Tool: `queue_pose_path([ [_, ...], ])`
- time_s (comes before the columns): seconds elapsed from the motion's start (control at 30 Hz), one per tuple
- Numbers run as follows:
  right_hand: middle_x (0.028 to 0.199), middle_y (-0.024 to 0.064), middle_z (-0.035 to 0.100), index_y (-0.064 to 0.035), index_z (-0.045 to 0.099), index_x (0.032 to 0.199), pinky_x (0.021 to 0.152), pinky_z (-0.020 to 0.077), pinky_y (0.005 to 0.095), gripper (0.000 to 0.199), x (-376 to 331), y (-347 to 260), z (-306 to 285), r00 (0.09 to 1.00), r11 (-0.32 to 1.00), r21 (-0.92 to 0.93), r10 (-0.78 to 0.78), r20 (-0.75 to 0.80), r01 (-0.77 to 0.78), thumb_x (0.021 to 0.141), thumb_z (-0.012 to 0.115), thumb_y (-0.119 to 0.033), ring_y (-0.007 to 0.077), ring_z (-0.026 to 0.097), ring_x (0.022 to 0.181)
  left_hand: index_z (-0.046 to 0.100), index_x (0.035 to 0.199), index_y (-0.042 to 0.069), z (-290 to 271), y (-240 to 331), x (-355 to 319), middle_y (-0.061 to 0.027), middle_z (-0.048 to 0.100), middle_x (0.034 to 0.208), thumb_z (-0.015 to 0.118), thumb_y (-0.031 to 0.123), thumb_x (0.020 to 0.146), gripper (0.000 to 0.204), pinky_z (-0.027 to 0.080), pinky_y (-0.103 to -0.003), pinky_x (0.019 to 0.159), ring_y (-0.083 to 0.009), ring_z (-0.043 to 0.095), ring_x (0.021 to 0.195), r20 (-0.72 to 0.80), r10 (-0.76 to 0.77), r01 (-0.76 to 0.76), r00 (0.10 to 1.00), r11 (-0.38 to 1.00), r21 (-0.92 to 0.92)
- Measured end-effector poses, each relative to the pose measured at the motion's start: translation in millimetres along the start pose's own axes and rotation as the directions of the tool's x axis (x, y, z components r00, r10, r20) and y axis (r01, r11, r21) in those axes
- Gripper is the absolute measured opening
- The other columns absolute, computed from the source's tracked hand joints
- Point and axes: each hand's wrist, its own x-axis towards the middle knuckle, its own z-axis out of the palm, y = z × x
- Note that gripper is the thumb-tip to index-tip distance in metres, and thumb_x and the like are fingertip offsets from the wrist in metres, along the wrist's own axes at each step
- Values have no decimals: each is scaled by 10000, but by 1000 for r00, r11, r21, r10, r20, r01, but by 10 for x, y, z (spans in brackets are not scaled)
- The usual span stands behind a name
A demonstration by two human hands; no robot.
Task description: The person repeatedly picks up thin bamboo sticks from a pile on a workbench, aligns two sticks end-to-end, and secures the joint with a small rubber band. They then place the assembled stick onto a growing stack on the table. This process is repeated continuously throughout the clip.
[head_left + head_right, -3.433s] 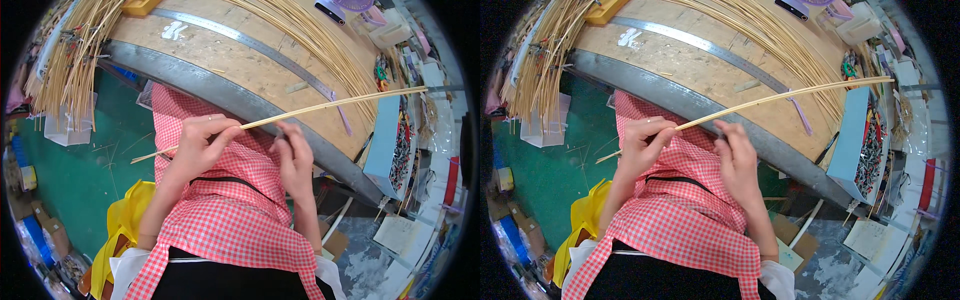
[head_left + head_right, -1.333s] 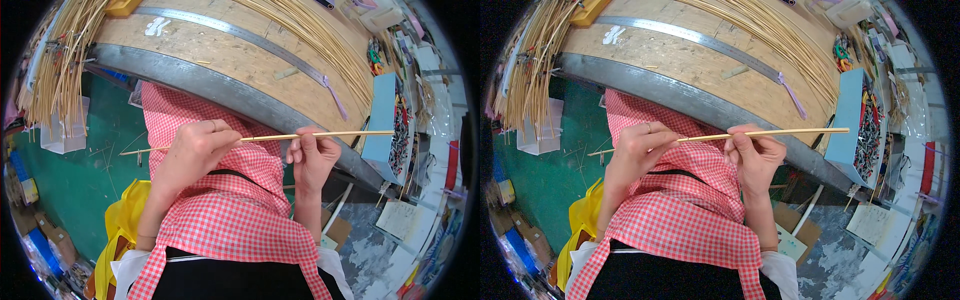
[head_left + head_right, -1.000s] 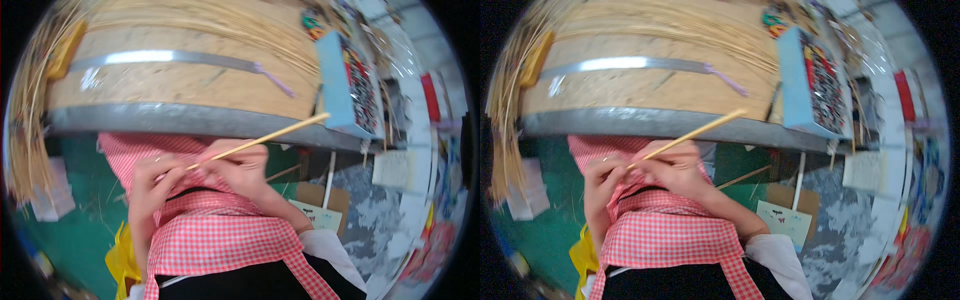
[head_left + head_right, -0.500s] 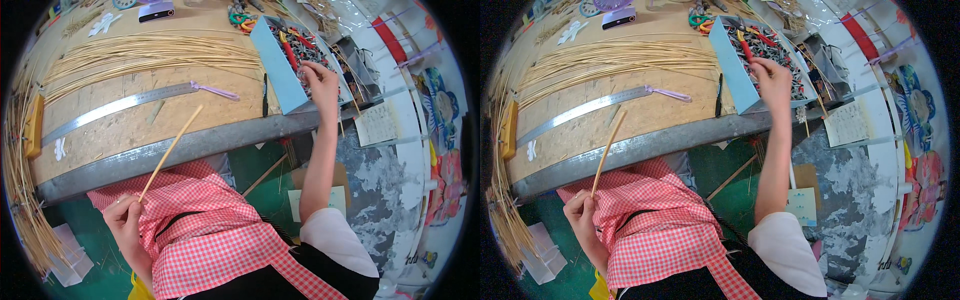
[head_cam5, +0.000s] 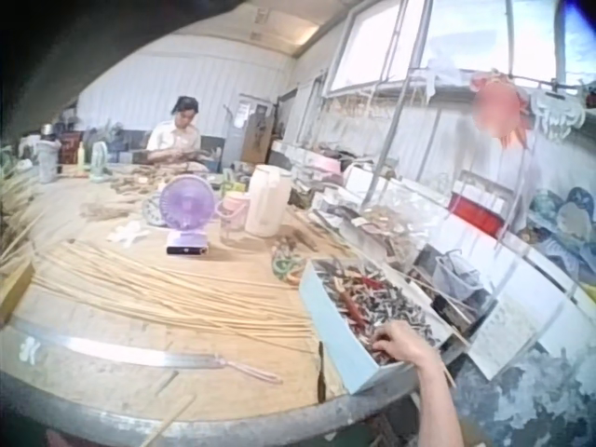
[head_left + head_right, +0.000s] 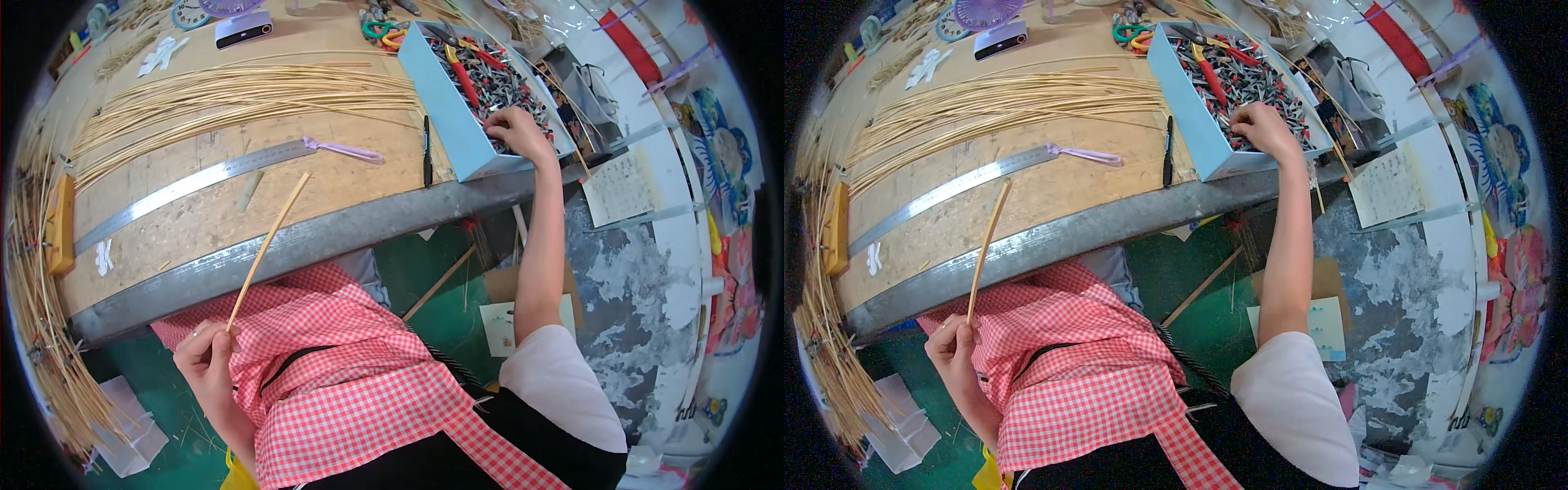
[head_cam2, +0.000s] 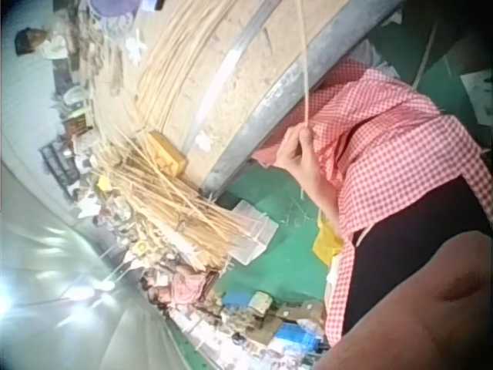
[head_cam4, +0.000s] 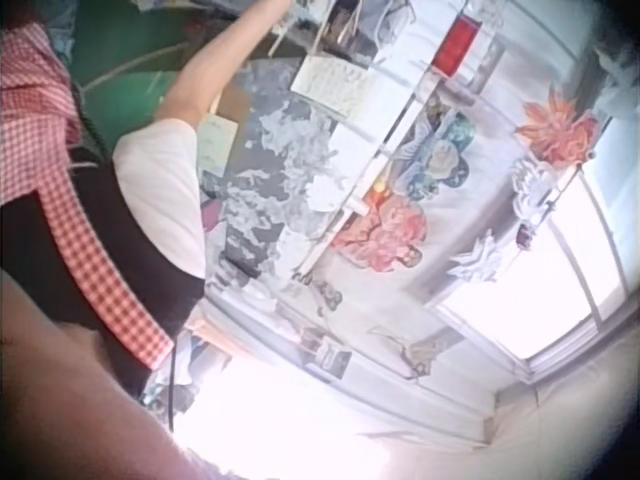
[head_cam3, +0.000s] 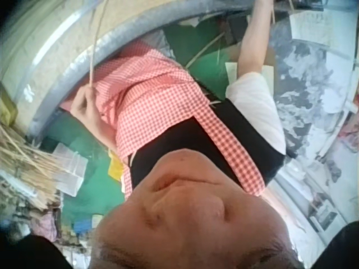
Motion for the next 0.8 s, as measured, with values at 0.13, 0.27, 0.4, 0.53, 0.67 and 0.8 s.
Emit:
queue_pose_path([
  [0.13,869,150,676,18,677,886,754,498,354,164,19,5,-9,999,999,49,-25,35,24,746,684,-67,266,653,828,647,787,-72,-26,-18,-5,-45,550,638,608,41,837,130,335,-209,493,-81,491,572,-11,15,-15,1000,1000,5],
  [0.27,858,143,660,24,656,884,749,493,349,139,-5,102,17,989,1000,4,6,-145,-6,766,666,-49,248,645,820,644,788,-75,-32,-52,2,-45,550,638,606,38,839,130,335,-209,492,-80,489,569,-24,47,-47,999,999,-16],
  [0.4,897,150,678,0,674,947,765,492,350,159,-23,70,36,1000,999,26,-19,-25,20,804,622,-44,261,654,852,640,789,-80,-39,-68,-7,-44,546,633,602,30,839,127,335,-206,491,-78,486,566,-49,45,-47,998,998,-33],
  [0.53,916,156,681,-11,685,953,770,494,359,166,22,-15,-21,992,998,-15,58,114,-57,805,608,-15,261,656,868,639,793,-83,-70,-61,-9,-44,549,634,596,20,837,120,335,-204,487,-75,486,562,-49,45,-47,998,998,-41],
  [0.67,934,167,676,2,678,960,786,496,367,177,-20,37,34,998,997,-34,65,10,-64,805,592,5,272,650,905,639,797,-85,-81,-87,-10,-44,553,638,597,18,838,118,338,-204,486,-76,487,560,-67,72,-73,995,997,-13],
  [0.8,952,179,669,14,669,971,808,495,354,193,-40,125,76,994,994,88,77,-78,-70,791,599,6,277,646,929,640,794,-87,-69,-78,1,-44,554,638,590,7,835,113,345,-205,492,-78,489,564,-73,76,-76,994,997,-3],
])
